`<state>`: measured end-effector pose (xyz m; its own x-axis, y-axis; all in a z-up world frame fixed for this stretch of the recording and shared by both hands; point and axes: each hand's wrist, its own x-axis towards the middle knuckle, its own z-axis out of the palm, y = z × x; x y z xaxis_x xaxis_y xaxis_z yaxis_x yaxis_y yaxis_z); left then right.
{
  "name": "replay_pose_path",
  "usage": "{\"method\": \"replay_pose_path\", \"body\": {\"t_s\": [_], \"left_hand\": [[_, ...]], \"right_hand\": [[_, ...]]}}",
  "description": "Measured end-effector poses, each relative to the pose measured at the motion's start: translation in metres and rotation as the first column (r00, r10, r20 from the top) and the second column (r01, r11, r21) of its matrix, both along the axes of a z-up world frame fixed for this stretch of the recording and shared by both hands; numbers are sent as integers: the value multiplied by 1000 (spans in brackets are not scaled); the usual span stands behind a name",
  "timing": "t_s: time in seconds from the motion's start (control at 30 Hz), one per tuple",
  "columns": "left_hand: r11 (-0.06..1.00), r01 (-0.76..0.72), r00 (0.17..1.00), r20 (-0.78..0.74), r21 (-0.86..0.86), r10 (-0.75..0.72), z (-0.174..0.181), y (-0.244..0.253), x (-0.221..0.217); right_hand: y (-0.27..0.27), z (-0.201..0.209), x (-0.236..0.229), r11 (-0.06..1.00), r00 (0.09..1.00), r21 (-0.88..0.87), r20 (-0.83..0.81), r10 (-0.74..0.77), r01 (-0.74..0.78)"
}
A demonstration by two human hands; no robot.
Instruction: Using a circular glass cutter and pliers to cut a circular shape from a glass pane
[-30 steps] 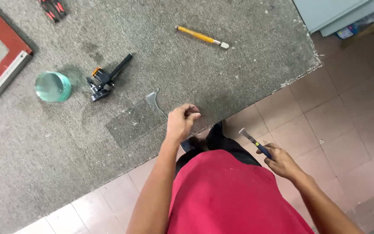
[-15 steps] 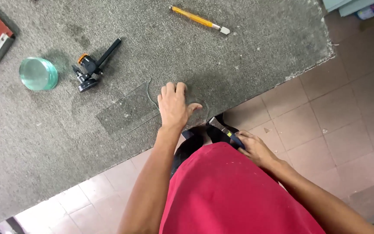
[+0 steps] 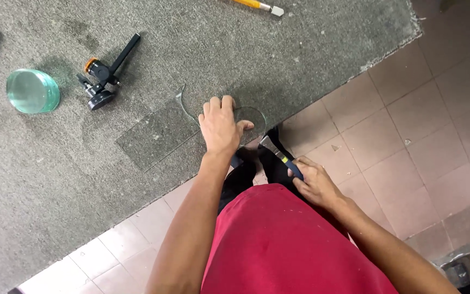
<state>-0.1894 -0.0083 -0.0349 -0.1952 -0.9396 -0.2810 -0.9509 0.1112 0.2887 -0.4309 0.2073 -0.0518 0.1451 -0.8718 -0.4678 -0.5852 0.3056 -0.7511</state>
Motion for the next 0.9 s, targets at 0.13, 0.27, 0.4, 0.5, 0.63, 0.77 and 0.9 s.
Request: {"method": "replay_pose_path", "body": {"t_s": [0.13,0.27,0.4,0.5,0.63,0.77,0.9], "left_hand": [[1000,-19,1000,6,5,19,-2,-1,-1],[999,-24,999,-21,25,25,-3,0,1],[1000,-22,1000,-19,17,22,-4,0,1],[1000,-24,1000,-11,19,24,-5,0,1],[1000,-20,1000,-12,3,20,-7,0,2],[1000,-21,1000,-2,4,21,-8,0,0],[1000,-27,1000,3,4,27,-8,1,0]], "right_hand": [[1,4,8,999,999,-39,-23,-29,28],[-1,18,16,999,998,-11,-34,-52,52],[-6,27,17,999,997,6,-68,-43,44],[-8,27,17,999,996,34,-81,-28,31],[-8,21,15,999,997,27,-77,-28,30],[-2,-15,5,1000,996,11,-93,1,0],[-4,-12,4,1000,998,15,-70,4,-3]]}}
